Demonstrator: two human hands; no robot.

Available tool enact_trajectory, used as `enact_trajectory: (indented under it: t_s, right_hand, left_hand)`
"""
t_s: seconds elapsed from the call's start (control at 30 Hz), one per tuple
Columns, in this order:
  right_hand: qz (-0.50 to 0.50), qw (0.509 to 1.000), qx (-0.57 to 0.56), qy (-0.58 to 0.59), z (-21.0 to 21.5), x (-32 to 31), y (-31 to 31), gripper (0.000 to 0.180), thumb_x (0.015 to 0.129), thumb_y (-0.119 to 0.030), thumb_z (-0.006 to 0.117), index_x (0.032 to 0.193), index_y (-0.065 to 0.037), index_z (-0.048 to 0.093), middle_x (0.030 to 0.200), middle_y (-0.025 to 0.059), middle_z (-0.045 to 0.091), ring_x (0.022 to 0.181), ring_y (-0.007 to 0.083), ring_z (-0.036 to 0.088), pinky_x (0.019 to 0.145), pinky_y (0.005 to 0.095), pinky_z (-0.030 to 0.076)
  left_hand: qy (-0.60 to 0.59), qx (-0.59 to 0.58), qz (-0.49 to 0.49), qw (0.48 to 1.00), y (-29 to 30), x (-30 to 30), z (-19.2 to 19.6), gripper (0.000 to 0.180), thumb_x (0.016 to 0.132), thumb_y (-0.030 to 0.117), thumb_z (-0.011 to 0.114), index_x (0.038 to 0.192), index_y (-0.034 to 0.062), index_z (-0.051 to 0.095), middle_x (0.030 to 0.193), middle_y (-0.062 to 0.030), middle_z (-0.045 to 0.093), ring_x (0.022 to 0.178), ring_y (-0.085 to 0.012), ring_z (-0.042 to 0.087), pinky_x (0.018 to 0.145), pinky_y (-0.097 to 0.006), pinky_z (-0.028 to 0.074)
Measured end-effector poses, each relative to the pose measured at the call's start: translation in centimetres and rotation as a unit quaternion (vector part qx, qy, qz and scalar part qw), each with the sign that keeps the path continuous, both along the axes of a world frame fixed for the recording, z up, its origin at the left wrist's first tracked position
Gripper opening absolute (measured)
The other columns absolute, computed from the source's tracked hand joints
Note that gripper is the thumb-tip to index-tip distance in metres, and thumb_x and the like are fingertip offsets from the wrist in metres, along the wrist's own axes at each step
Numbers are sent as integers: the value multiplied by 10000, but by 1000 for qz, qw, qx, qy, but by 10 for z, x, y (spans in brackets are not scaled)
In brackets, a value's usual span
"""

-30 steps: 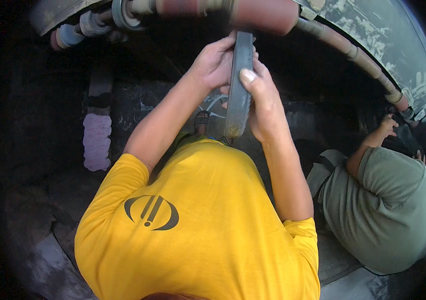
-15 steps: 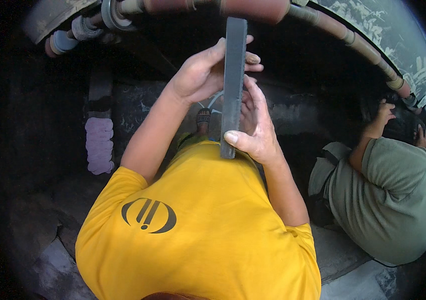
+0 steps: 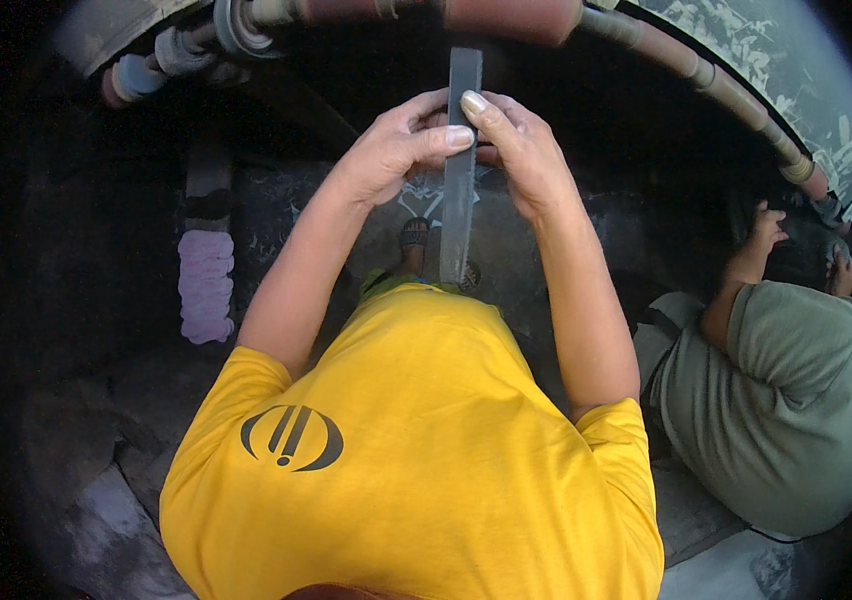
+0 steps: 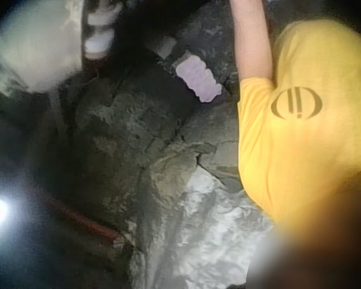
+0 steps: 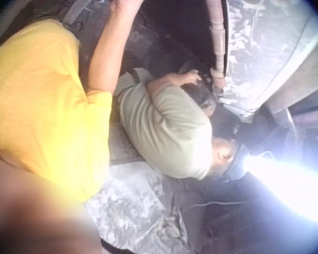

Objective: The person repeatedly presses the edges of shoe soles against a rotating sanding drum to smooth them. They handle several soles one at a time, turning each over to treat different edges, then place them aside. The person also smooths a small rectangular block at the end.

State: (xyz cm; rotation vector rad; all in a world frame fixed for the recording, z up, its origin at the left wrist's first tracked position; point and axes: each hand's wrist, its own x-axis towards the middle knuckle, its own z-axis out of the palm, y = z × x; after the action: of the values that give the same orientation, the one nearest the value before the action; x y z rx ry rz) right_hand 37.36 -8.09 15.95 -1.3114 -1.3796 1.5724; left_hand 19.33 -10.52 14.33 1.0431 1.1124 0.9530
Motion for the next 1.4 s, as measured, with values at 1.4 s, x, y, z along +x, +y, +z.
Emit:
enact_trajectory:
  t_s: [1.4]
  right_hand:
    - [11,994,96,45,4,26,39,749,776,-399,801,1364,0,564,1198,197,661,1126,267,647,1026,399,493]
  left_hand:
    - [115,129,-23,985,45,22,7,946,686,350,883,1460,22,451,1289,-197,585,1174,-326,636,1077,-454,484]
